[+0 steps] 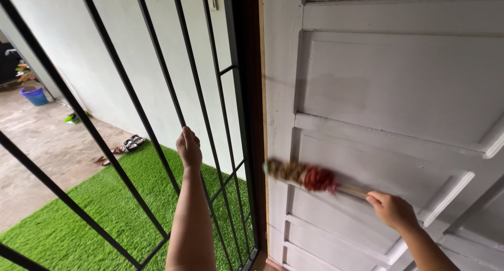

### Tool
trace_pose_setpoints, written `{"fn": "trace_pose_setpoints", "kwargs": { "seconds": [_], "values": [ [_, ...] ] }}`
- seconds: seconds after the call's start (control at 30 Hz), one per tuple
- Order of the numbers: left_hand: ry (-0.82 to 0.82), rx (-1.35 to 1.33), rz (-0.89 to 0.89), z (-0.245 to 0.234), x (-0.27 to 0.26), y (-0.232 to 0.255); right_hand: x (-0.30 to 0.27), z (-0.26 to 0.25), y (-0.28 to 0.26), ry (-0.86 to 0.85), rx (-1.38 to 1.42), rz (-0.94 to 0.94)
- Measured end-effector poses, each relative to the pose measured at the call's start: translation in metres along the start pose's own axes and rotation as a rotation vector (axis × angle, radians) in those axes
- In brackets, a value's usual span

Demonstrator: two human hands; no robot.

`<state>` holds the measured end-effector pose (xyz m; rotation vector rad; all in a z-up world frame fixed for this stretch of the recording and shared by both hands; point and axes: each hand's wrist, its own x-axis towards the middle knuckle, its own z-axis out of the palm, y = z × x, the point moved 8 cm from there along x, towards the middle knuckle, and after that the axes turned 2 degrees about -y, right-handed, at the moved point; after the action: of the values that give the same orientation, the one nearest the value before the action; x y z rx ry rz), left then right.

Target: Dusting a white paneled door and the door frame using a handheld feather duster.

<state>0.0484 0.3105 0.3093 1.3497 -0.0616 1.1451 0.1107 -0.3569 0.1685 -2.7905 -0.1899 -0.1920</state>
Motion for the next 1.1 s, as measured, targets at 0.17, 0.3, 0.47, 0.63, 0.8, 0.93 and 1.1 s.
{"fn": "trace_pose_setpoints", "kwargs": {
  "seconds": [0.17,0.3,0.47,0.63,0.8,0.93,1.1],
  "values": [
    [-0.027,-0.037,-0.048,0.002,0.001,-0.006,-0.001,0.011,0.054,0.127,0.198,0.022],
    [-0.053,-0.087,-0.049,0.005,0.003,-0.008,-0.019,0.007,0.070,0.045,0.027,0.096],
    [-0.072,-0.082,-0.042,0.006,0.000,0.000,-0.032,-0.006,0.075,0.062,0.049,0.158],
    [-0.077,-0.029,-0.056,0.005,0.004,-0.003,-0.047,-0.013,0.056,-0.085,-0.046,0.239],
    [-0.062,0.017,-0.059,0.004,-0.002,0.008,-0.026,-0.020,0.075,0.055,0.077,0.145],
    [-0.038,0.121,-0.086,-0.001,0.000,0.004,-0.013,-0.033,0.087,0.192,0.275,0.097],
    [-0.060,0.240,-0.104,-0.012,0.010,-0.012,-0.021,-0.056,0.061,0.156,0.186,0.108]
  ]
}}
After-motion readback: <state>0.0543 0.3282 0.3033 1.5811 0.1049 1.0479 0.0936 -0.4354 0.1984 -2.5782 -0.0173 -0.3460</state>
